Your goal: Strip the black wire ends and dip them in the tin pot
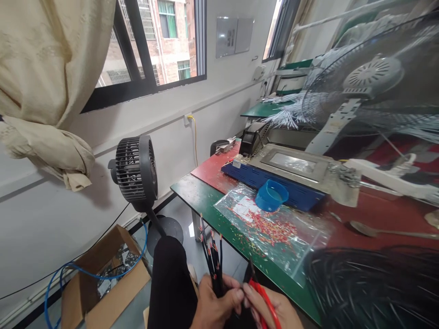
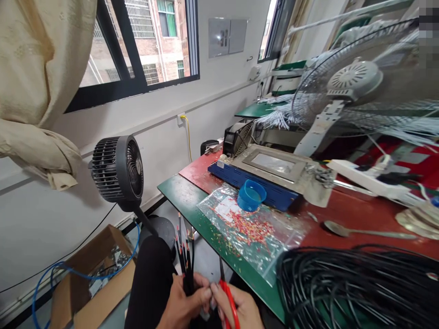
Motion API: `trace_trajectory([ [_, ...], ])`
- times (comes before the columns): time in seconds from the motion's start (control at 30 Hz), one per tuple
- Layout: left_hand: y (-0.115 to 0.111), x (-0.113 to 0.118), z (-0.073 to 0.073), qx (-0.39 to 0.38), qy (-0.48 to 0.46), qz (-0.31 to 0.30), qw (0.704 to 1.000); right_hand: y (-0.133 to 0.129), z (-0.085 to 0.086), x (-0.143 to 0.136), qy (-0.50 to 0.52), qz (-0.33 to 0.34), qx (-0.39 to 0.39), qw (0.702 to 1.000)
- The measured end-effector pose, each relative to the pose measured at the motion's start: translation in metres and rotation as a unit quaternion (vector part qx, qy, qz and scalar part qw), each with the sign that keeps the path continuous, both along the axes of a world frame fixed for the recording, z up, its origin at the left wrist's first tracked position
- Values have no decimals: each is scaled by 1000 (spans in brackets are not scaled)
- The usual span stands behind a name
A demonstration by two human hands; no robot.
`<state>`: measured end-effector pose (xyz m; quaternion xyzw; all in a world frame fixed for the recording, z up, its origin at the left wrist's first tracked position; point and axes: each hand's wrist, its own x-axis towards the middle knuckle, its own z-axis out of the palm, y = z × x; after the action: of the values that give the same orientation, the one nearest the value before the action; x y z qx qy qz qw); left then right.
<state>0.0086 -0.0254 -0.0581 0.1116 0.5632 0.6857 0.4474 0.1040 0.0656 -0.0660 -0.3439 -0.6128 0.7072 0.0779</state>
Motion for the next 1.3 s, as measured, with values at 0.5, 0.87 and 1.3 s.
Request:
trace_trajectory([
  [0.5,-2,-5,-5,48,-39,-71,996,-5,-3,-3,102,-5,-210,972],
  [0.87,0,-4,-2,27,-40,-31,998,-5,-20,-1,84,23,-119,989],
  [1.3,-2,-5,-7,44,-46,-60,996,-4,-13,-3,84,1,-201,976],
])
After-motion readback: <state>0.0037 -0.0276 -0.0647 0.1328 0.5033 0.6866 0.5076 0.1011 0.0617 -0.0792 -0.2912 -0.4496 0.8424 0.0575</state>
